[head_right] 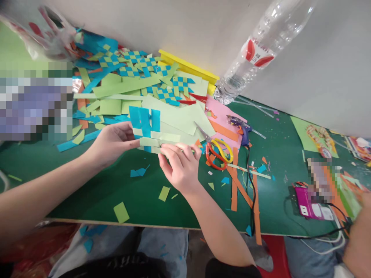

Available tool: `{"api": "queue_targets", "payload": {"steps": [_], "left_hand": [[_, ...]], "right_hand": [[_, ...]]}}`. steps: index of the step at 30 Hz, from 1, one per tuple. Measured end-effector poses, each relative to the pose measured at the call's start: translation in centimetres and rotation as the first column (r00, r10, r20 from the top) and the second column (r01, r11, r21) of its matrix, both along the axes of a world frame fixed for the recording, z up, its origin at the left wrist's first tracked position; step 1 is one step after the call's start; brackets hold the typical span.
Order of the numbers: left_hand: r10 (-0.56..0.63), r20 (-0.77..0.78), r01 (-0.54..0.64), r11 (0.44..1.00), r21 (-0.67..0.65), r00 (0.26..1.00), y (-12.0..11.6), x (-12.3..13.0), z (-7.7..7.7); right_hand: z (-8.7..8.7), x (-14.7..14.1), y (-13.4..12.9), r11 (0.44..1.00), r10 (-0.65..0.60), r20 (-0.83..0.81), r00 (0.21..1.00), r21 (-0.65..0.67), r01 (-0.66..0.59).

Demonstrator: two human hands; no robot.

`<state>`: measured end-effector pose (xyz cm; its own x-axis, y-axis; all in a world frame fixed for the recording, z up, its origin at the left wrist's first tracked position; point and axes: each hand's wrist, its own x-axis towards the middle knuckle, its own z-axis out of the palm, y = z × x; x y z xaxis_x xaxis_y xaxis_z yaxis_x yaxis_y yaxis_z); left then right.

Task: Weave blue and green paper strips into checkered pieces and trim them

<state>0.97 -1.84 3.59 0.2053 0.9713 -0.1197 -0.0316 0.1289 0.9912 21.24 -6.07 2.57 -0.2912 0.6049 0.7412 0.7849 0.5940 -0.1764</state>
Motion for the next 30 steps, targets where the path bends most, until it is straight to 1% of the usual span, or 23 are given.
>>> {"api": "queue_targets", "payload": {"steps": [2,3,4,5,6,7,8,9,10,11,12,13,15,17,19,21,24,26,30], "left_hand": [[0.033,-0.029,-0.033,0.999,0.018,0.999,-0.1,-0.1,-0.1],[0.047,-0.047,-0.046,0.999,0.02,0.998,-0.1,-0.1,-0.2],[0.056,-0.063,-0.055,0.998,0.02,0.996,-0.1,-0.2,-0.2],[0.063,-0.077,-0.062,0.998,0.021,0.995,-0.1,-0.2,-0.3],[0.071,-0.087,-0.069,0.997,0.022,0.994,-0.1,-0.3,-0.4],[0.077,-0.091,-0.075,0.997,0.025,0.993,-0.1,-0.3,-0.5],[0.076,-0.088,-0.074,0.997,0.029,0.993,-0.1,-0.3,-0.6],[0.065,-0.08,-0.063,0.998,0.032,0.995,-0.1,-0.3,-0.7],[0.042,-0.066,-0.04,0.999,0.032,0.997,-0.1,-0.2,-0.7],[0.005,-0.049,-0.003,1.0,0.03,0.999,-0.1,-0.1,-0.7],[-0.043,-0.033,0.044,0.999,0.027,0.998,-0.1,0.0,-0.7],[-0.095,-0.02,0.095,0.995,0.025,0.995,-0.2,0.1,-0.7],[-0.182,-0.01,0.182,0.983,0.022,0.983,-0.2,0.3,-0.5],[-0.218,-0.033,0.219,0.976,0.018,0.975,-0.3,0.4,-0.3],[-0.197,-0.105,0.199,0.98,0.008,0.975,-0.3,0.5,0.0],[-0.153,-0.172,0.158,0.987,0.015,0.973,-0.4,0.5,0.3],[-0.132,-0.172,0.139,0.99,0.03,0.976,-0.5,0.5,0.4],[-0.141,-0.175,0.147,0.989,0.018,0.974,-0.5,0.5,0.4],[-0.133,-0.245,0.131,0.991,-0.022,0.96,-0.5,0.5,0.2]], "right_hand": [[0.1,0.3,0.1,0.999,-0.006,-0.102,0.995,-0.041,0.002],[0.1,0.4,0.2,0.997,-0.01,-0.197,0.98,-0.08,-0.006],[0.0,0.6,0.3,0.99,-0.019,-0.315,0.949,-0.136,-0.025],[0.0,0.7,0.4,0.976,-0.038,-0.442,0.896,-0.208,-0.061],[-0.1,0.8,0.6,0.949,-0.063,-0.559,0.826,-0.29,-0.124],[-0.2,0.9,0.8,0.903,-0.096,-0.652,0.752,-0.374,-0.209],[-0.3,0.9,0.9,0.84,-0.132,-0.711,0.691,-0.45,-0.303],[-0.4,0.8,0.9,0.764,-0.165,-0.739,0.653,-0.515,-0.388],[-0.5,0.7,0.9,0.684,-0.193,-0.743,0.641,-0.57,-0.454],[-0.5,0.6,0.9,0.612,-0.214,-0.732,0.647,-0.617,-0.495],[-0.5,0.3,0.8,0.565,-0.225,-0.714,0.664,-0.65,-0.508],[-0.5,0.1,0.6,0.544,-0.23,-0.694,0.682,-0.673,-0.502],[-0.5,-0.3,0.4,0.552,-0.245,-0.669,0.702,-0.691,-0.466],[-0.4,-0.7,0.3,0.581,-0.274,-0.663,0.697,-0.691,-0.43],[-0.3,-0.8,0.3,0.603,-0.303,-0.672,0.676,-0.684,-0.41],[-0.2,-0.9,0.3,0.621,-0.31,-0.697,0.647,-0.664,-0.417],[-0.2,-0.9,0.3,0.642,-0.303,-0.727,0.616,-0.634,-0.431],[-0.3,-0.9,0.3,0.657,-0.295,-0.719,0.63,-0.631,-0.412],[-0.5,-1.0,0.2,0.676,-0.287,-0.691,0.664,-0.637,-0.371]]}}
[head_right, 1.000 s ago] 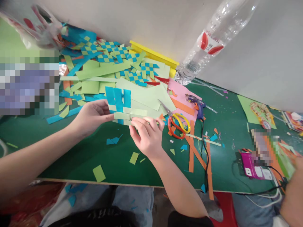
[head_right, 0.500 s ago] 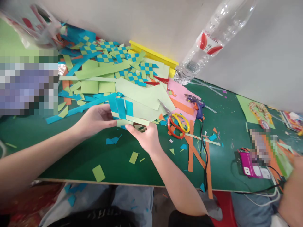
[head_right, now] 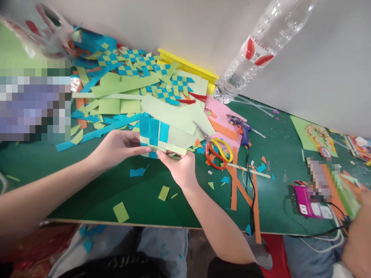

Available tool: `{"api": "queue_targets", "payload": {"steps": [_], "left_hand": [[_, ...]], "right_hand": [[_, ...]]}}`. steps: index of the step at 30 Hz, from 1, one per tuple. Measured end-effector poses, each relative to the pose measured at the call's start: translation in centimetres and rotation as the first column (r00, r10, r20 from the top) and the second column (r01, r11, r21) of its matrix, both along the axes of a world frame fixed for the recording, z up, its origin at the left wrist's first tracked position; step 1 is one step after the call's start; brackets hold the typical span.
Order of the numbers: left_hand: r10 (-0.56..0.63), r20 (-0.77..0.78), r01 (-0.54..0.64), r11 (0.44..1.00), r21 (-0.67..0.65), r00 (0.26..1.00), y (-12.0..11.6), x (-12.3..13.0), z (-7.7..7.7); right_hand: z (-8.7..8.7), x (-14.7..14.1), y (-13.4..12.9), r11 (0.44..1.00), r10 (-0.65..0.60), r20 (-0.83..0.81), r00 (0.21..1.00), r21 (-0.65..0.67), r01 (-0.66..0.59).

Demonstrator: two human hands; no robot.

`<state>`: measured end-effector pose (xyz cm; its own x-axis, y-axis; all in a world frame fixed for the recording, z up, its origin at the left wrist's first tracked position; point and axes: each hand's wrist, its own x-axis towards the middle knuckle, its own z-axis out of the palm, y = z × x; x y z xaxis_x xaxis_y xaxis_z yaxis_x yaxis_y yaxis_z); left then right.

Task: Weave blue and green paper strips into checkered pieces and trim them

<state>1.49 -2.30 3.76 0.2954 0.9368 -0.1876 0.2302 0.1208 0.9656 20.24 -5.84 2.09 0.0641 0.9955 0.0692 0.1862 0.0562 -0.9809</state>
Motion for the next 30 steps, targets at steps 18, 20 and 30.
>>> {"api": "queue_targets", "payload": {"steps": [18,20,30], "left_hand": [[0.086,-0.197,-0.06,0.989,0.137,0.977,0.2,-0.2,0.3],[0.046,-0.081,-0.043,0.998,0.046,0.996,0.2,-0.3,0.1],[0.101,0.049,-0.099,0.994,-0.047,0.994,0.3,-0.5,-0.1]], "right_hand": [[0.2,0.9,0.0,0.988,0.006,0.055,0.998,-0.154,0.002],[0.1,1.0,0.1,0.986,-0.004,0.047,0.999,-0.165,0.012],[-0.5,1.4,0.5,0.985,-0.057,-0.041,0.998,-0.168,0.049]]}}
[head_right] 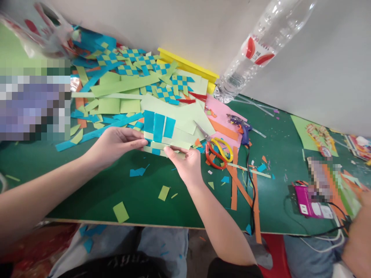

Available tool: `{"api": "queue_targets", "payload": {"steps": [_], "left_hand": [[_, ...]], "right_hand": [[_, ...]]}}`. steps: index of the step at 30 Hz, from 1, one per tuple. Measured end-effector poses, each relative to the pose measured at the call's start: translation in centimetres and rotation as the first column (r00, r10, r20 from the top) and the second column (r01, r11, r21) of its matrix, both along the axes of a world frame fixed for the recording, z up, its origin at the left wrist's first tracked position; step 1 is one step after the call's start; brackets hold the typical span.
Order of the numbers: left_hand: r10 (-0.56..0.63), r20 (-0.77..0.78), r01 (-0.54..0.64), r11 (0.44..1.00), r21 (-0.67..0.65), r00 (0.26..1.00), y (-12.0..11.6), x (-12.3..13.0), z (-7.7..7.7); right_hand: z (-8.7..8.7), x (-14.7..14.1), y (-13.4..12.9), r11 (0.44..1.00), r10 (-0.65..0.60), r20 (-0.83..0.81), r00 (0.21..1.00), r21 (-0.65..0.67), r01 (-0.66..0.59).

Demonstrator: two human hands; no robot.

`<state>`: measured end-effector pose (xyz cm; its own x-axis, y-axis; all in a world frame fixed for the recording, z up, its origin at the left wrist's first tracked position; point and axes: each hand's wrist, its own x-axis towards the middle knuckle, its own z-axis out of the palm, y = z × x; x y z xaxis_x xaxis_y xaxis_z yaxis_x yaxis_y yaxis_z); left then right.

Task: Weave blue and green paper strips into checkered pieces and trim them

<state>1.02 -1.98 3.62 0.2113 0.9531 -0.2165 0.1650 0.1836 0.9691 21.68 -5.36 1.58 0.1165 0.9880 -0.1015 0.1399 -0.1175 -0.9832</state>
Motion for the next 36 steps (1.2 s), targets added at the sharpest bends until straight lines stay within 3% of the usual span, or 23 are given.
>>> {"api": "queue_targets", "payload": {"steps": [4,11,15,27,36], "left_hand": [[0.0,-0.03,0.001,0.999,0.041,1.0,-0.14,-0.02,0.25],[-0.038,-0.104,0.047,0.996,0.079,0.994,-0.2,0.14,0.54],[-0.031,-0.045,0.033,0.998,0.046,0.999,-0.24,0.17,0.48],[-0.022,-0.054,0.024,0.998,0.05,0.998,-0.31,0.37,0.47],[-0.037,-0.09,0.042,0.998,0.053,0.995,-0.31,0.32,0.46]], "right_hand": [[-0.18,-0.2,0.0,0.995,0.099,-0.085,0.991,0.024,-0.097],[-0.41,-0.13,0.11,0.995,0.088,-0.103,0.991,0.063,-0.082],[-0.44,-0.1,0.16,0.996,0.072,-0.104,0.992,0.065,-0.066],[-0.42,-0.21,0.1,0.988,0.07,-0.06,0.996,0.144,-0.06],[-0.36,-0.01,0.27,0.985,0.077,0.091,0.993,0.148,-0.09]]}}
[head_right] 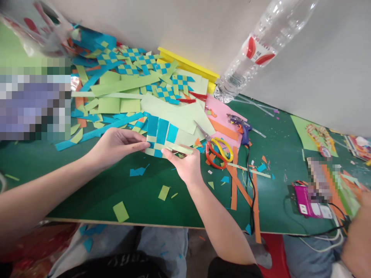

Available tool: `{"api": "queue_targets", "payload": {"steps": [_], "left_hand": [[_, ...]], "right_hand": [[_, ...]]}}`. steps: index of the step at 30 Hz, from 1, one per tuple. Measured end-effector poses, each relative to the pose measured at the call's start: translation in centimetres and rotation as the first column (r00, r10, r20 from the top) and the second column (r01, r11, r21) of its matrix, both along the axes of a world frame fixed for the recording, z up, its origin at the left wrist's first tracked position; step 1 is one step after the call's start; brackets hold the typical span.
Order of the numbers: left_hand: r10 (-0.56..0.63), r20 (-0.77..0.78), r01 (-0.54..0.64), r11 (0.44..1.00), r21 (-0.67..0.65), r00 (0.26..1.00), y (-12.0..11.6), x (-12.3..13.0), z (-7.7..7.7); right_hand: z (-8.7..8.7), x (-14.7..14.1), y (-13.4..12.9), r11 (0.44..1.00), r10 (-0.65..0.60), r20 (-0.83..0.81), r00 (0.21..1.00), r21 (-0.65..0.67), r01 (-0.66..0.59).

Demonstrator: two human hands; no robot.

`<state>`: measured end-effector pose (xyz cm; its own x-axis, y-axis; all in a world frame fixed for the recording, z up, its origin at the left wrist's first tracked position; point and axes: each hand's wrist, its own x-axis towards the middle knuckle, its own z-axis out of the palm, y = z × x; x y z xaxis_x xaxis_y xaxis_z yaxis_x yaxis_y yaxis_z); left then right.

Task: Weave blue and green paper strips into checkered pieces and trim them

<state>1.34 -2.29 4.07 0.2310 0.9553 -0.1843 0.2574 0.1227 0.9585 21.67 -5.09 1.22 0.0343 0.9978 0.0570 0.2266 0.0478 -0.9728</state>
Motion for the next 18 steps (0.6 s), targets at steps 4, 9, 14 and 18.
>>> {"api": "queue_targets", "payload": {"steps": [4,9,14,18], "left_hand": [[-0.018,0.036,0.019,1.0,-0.003,0.999,0.0,0.03,-0.04],[-0.015,0.071,0.017,0.999,-0.027,0.997,0.08,-0.08,-0.22],[0.047,0.04,-0.048,0.999,0.016,0.998,0.23,-0.45,-0.63],[0.095,0.05,-0.096,0.995,0.008,0.994,0.26,-0.43,-0.54]], "right_hand": [[-0.14,0.09,-0.03,1.0,0.006,-0.019,1.0,-0.013,-0.006],[-0.15,-0.11,-0.1,0.998,-0.003,-0.135,0.991,-0.07,-0.007],[-0.11,0.17,-0.04,0.985,0.005,-0.209,0.978,-0.168,-0.041],[-0.21,0.59,0.16,0.978,-0.037,-0.214,0.976,-0.21,-0.009]]}}
